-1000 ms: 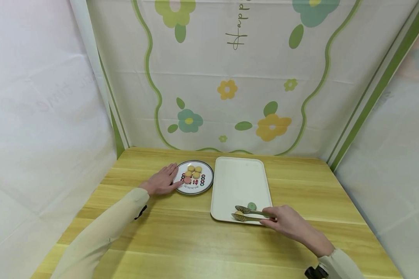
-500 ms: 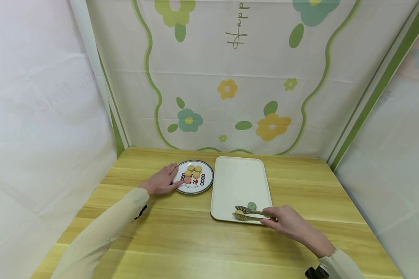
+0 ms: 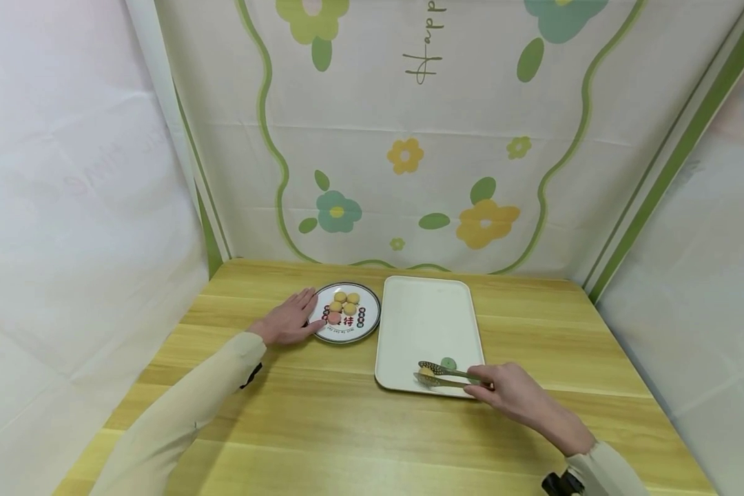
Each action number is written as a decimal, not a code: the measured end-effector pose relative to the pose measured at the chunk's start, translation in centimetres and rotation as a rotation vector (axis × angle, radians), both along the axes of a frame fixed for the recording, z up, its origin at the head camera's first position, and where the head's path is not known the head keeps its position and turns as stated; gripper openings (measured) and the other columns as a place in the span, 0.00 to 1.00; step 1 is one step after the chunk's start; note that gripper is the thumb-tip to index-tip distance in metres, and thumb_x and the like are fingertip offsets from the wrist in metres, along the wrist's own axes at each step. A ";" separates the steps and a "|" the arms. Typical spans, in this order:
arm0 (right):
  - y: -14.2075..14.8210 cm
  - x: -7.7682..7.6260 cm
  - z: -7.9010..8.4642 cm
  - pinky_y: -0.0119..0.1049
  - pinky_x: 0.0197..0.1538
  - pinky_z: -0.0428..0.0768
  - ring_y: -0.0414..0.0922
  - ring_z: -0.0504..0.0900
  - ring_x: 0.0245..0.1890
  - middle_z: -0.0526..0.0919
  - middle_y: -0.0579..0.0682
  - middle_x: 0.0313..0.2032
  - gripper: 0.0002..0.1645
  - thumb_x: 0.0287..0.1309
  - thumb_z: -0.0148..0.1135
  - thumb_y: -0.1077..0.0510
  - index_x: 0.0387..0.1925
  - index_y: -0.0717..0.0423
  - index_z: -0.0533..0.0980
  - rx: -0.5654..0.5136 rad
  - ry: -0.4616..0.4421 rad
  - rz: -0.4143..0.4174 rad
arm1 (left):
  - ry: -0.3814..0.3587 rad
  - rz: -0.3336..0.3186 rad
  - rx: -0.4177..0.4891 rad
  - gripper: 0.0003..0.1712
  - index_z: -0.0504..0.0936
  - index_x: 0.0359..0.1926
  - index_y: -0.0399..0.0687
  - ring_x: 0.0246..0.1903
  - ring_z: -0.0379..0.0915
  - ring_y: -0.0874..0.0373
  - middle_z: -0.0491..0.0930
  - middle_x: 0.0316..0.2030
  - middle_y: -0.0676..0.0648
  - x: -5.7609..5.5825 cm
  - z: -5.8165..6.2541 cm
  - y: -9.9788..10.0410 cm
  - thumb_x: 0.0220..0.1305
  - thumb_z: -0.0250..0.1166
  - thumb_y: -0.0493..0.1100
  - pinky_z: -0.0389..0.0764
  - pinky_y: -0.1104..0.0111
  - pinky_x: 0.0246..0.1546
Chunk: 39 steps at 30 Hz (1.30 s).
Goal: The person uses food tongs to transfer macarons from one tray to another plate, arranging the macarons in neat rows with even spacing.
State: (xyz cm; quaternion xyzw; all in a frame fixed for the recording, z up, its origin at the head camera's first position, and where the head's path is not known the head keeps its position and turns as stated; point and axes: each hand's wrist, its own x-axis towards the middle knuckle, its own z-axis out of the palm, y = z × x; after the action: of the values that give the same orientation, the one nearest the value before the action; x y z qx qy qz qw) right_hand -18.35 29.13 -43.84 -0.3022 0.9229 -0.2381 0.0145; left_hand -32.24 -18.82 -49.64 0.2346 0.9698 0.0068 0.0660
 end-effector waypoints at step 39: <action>-1.2 -3.3 1.0 0.24 0.17 0.66 0.25 0.62 0.16 0.75 0.33 0.19 0.04 0.62 0.66 0.55 0.39 0.46 0.81 -0.008 0.133 0.044 | -0.003 0.018 0.004 0.50 0.43 0.77 0.34 0.78 0.35 0.44 0.41 0.78 0.36 0.2 -0.3 0.1 0.72 0.35 0.70 0.47 0.54 0.78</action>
State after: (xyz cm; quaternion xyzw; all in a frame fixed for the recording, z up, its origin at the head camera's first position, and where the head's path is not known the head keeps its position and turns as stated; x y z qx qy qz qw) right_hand -21.67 27.97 -42.80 -0.3378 0.9140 -0.2208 -0.0425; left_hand -32.09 -18.71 -49.90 0.2260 0.9718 0.0097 0.0669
